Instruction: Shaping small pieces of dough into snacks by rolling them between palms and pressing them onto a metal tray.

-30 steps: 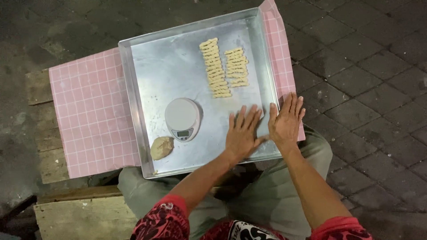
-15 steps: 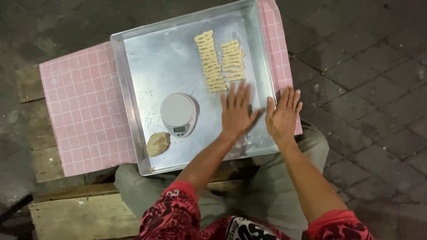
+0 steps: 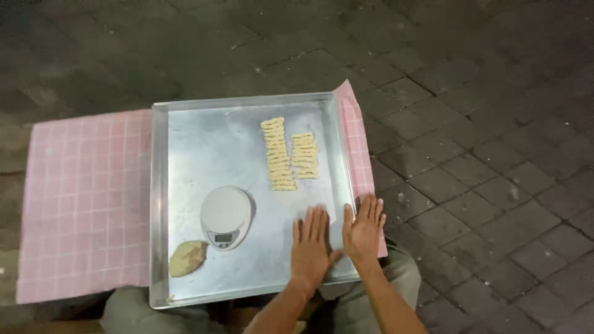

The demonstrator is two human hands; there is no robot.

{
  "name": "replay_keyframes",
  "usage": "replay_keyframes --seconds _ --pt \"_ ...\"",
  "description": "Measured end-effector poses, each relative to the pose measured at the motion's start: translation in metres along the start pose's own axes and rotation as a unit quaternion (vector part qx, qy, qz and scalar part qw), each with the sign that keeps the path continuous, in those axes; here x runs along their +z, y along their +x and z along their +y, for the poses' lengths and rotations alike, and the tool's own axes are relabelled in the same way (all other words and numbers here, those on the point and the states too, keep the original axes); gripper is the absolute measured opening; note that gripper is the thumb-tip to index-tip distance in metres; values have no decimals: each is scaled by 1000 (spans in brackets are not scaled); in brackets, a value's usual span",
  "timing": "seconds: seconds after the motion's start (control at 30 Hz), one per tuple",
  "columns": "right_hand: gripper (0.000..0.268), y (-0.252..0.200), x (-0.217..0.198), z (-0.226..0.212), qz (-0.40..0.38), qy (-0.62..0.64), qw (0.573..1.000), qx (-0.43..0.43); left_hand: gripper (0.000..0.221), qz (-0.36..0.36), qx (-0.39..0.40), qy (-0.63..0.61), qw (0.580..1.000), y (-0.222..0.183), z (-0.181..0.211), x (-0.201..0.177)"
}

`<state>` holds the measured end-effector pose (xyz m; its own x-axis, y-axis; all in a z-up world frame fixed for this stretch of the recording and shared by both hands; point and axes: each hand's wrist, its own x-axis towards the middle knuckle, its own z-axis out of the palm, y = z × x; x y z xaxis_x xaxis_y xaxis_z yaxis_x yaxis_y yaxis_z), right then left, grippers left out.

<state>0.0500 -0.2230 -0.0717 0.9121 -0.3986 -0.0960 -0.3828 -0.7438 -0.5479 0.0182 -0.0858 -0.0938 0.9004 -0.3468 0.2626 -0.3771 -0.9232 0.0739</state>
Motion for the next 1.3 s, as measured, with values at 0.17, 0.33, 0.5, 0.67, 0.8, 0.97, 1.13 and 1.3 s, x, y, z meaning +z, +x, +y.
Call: replay_keyframes --seconds 0.17,0.33,0.5,0.67,0.8,0.97,1.13,1.3 --pt "78 -6 0 -1 13 -28 999 -18 104 -18 -20 -53 998 20 -26 16" --pt "74 -13 -9 -14 26 -57 998 -30 96 -10 11 -113 993 49 -40 16" --pt "76 -13 -15 -17 14 -24 999 -24 112 -107 82 -109 985 5 -17 17" --pt "83 -16 -16 -16 -4 1 1000 -24 116 20 22 -112 993 52 -62 16" --pt "75 -9 -3 4 35 1 997 -68 65 10 -52 -179 982 29 -83 -28" --pt "54 -21 5 2 94 -116 963 -223 49 1 -64 -127 990 -20 -86 0" --pt "39 -33 27 -14 119 -176 887 -410 24 29 -71 -142 987 -16 -90 13" --pt "28 -33 54 -10 124 -106 918 -361 45 -5 -37 -93 995 -12 -92 8"
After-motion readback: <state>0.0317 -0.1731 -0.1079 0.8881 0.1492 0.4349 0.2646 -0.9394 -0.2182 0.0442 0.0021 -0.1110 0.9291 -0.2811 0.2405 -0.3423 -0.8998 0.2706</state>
